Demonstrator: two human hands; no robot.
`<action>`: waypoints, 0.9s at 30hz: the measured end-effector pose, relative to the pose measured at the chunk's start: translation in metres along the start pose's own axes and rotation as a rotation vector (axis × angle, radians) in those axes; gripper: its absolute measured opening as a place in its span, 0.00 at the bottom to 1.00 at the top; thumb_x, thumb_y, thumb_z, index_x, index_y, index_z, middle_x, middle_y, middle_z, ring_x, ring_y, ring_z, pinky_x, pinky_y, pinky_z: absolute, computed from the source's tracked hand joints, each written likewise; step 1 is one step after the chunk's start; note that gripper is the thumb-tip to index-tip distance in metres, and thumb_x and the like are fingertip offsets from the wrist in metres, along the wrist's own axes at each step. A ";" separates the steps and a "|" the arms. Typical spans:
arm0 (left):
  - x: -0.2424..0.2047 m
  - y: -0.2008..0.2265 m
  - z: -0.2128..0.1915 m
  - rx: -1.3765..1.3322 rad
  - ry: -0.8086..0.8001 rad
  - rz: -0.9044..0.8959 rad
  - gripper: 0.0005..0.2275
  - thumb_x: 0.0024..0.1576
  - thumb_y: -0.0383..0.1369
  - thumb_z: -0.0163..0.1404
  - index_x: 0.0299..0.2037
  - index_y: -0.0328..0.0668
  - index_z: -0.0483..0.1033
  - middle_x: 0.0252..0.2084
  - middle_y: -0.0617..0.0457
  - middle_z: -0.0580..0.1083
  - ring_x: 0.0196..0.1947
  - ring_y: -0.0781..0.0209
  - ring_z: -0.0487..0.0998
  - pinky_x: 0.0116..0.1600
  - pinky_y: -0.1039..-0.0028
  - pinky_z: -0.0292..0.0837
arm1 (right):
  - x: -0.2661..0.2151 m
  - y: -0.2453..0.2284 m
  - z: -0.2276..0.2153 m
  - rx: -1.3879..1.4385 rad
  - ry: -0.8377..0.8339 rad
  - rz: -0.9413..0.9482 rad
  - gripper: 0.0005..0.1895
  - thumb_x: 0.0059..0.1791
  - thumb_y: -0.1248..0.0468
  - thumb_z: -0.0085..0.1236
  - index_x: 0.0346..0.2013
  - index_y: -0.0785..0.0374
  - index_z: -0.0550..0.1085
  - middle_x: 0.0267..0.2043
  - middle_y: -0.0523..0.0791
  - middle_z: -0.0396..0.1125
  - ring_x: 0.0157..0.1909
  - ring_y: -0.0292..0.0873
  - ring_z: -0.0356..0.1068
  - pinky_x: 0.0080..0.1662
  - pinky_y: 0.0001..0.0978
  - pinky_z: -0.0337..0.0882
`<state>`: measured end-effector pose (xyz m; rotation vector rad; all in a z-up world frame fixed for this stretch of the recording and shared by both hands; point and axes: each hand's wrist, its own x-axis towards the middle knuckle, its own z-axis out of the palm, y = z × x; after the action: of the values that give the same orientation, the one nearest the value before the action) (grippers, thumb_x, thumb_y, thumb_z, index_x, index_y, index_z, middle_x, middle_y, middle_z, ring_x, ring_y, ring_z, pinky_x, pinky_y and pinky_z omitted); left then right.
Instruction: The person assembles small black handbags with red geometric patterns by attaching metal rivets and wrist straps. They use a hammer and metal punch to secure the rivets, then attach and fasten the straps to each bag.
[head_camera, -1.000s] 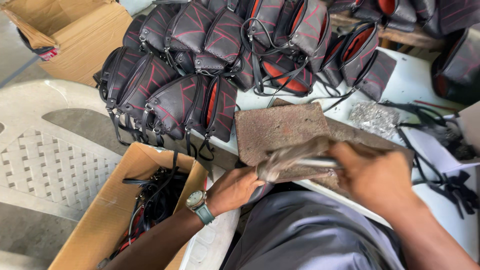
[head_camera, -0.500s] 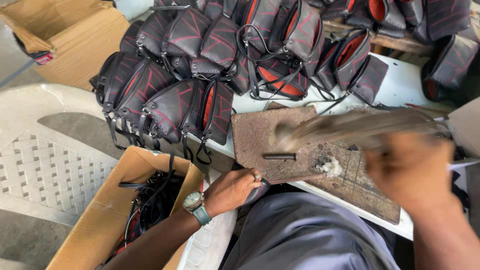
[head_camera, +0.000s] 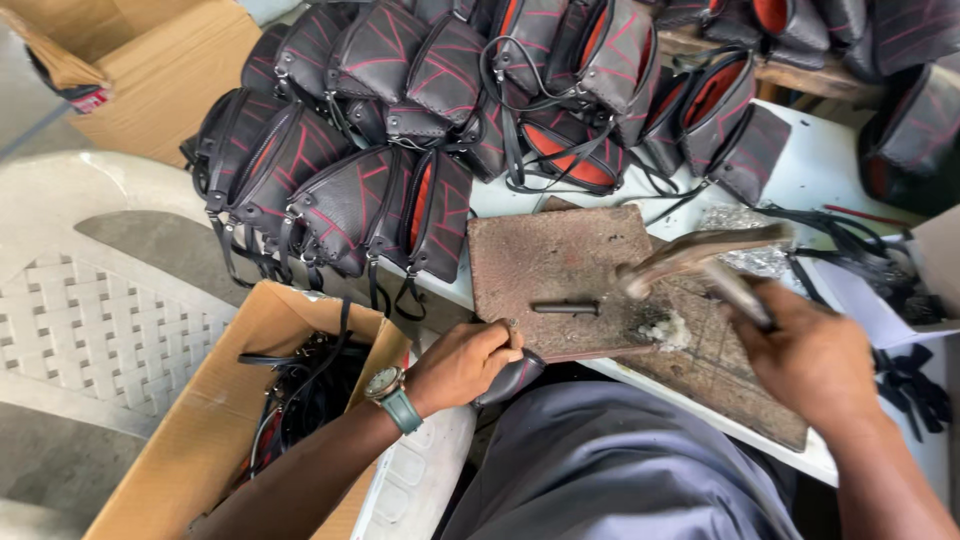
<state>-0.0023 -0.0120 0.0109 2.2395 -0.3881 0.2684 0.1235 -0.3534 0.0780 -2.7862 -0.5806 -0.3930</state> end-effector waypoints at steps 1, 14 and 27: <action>-0.003 0.000 0.002 -0.024 0.001 0.015 0.06 0.62 0.31 0.52 0.39 0.34 0.73 0.37 0.42 0.79 0.40 0.41 0.80 0.41 0.60 0.74 | -0.007 0.002 -0.005 0.083 0.005 0.087 0.15 0.50 0.51 0.63 0.45 0.56 0.77 0.21 0.49 0.69 0.24 0.52 0.71 0.29 0.45 0.71; -0.011 -0.005 0.010 0.176 -0.055 0.044 0.08 0.61 0.32 0.52 0.45 0.37 0.75 0.40 0.44 0.78 0.38 0.41 0.79 0.40 0.58 0.74 | -0.001 -0.089 -0.029 0.065 0.268 -0.594 0.07 0.47 0.61 0.57 0.37 0.58 0.71 0.27 0.46 0.69 0.24 0.48 0.70 0.26 0.44 0.70; -0.003 -0.005 0.016 0.150 0.063 -0.111 0.09 0.63 0.36 0.51 0.39 0.39 0.72 0.33 0.43 0.79 0.36 0.40 0.80 0.39 0.54 0.73 | -0.047 0.058 0.024 -0.203 -0.005 0.094 0.23 0.47 0.53 0.61 0.57 0.48 0.75 0.38 0.43 0.72 0.34 0.49 0.76 0.34 0.39 0.74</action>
<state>-0.0020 -0.0213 -0.0035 2.3833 -0.2149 0.3171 0.1112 -0.4137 0.0294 -2.9946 -0.4308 -0.4486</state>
